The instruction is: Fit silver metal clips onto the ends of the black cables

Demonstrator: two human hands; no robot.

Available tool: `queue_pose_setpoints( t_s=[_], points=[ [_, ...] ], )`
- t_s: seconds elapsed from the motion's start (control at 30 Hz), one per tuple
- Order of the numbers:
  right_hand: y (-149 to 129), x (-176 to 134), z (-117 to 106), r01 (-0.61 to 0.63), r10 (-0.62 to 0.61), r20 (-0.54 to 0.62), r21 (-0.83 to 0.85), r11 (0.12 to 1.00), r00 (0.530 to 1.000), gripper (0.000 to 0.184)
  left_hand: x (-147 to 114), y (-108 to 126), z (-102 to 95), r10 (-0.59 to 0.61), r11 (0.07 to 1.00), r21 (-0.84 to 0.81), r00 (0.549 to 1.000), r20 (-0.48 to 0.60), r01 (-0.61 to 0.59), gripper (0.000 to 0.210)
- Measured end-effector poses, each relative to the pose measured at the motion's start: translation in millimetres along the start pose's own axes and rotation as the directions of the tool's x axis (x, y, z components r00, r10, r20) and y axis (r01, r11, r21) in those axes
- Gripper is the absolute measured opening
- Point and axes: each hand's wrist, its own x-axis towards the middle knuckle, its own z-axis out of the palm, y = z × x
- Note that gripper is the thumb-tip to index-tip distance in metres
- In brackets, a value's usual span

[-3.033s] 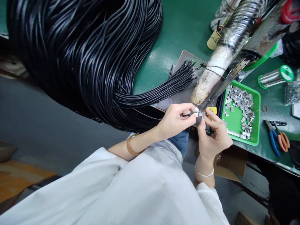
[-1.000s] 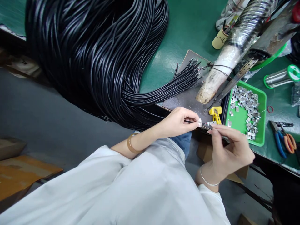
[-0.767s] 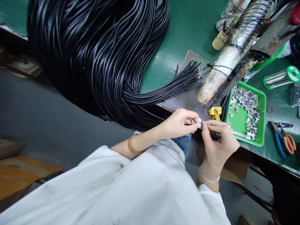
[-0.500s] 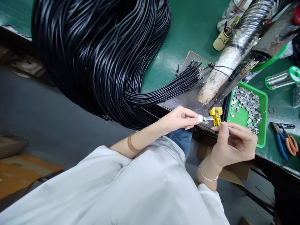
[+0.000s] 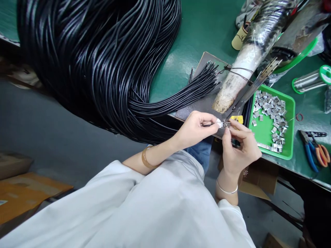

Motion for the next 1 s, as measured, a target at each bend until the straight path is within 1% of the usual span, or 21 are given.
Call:
queue_pose_setpoints(
  t_s=[0.13,0.27,0.37,0.5,0.57,0.7,0.77,0.83,0.9,0.93,0.97,1.0],
  points=[
    [-2,3,2,-0.007,0.007,-0.004,0.025,1.000,1.000,0.012,1,-1,1.3,-0.005,1.000,-0.002,1.000,-0.029,0.004,0.020],
    [-6,9,2,0.019,-0.019,-0.003,-0.014,1.000,1.000,0.011,2,1,2.0,0.005,1.000,-0.026,0.999,-0.045,-0.006,0.018],
    [-10,11,1,0.035,-0.035,0.008,-0.045,0.998,0.999,0.009,4,3,1.6,0.014,0.998,-0.058,0.999,-0.039,-0.016,0.017],
    [-13,8,-2,0.029,-0.029,0.013,-0.016,0.999,0.999,0.010,5,4,0.1,0.015,0.997,-0.078,1.000,-0.021,-0.016,0.017],
    [-12,5,-4,0.023,-0.022,0.033,-0.016,1.000,0.999,0.010,4,3,-0.6,0.004,0.998,-0.064,1.000,-0.013,-0.005,0.017],
    [-9,0,-7,0.010,-0.008,0.081,-0.024,1.000,0.997,0.008,1,0,-0.6,-0.039,0.999,0.032,0.999,0.000,0.039,0.018],
    [-8,-2,-6,-0.002,0.004,0.074,-0.024,1.000,0.997,0.007,0,-2,-0.1,-0.031,0.998,0.061,1.000,0.005,0.030,0.018],
    [-7,-2,-7,-0.044,0.044,0.048,-0.001,0.999,0.998,0.007,-1,-2,0.1,-0.017,0.997,0.072,1.000,0.013,0.016,0.019],
    [-5,-3,-12,-0.115,0.115,0.016,0.051,0.992,0.993,0.006,-4,-1,-0.4,-0.008,0.996,0.094,0.999,0.039,0.004,0.019],
    [-3,-4,-17,-0.145,0.146,-0.006,0.072,0.987,0.989,0.005,-7,0,-1.0,-0.006,0.992,0.126,0.997,0.071,-0.003,0.018],
    [-2,-5,-23,-0.164,0.167,-0.029,0.080,0.983,0.986,0.006,-10,1,-1.9,-0.005,0.984,0.179,0.992,0.124,-0.018,0.016],
    [-1,-6,-31,-0.172,0.176,-0.053,0.078,0.982,0.983,0.008,-14,2,-3.0,-0.005,0.968,0.245,0.980,0.199,-0.045,0.015]
  ],
)
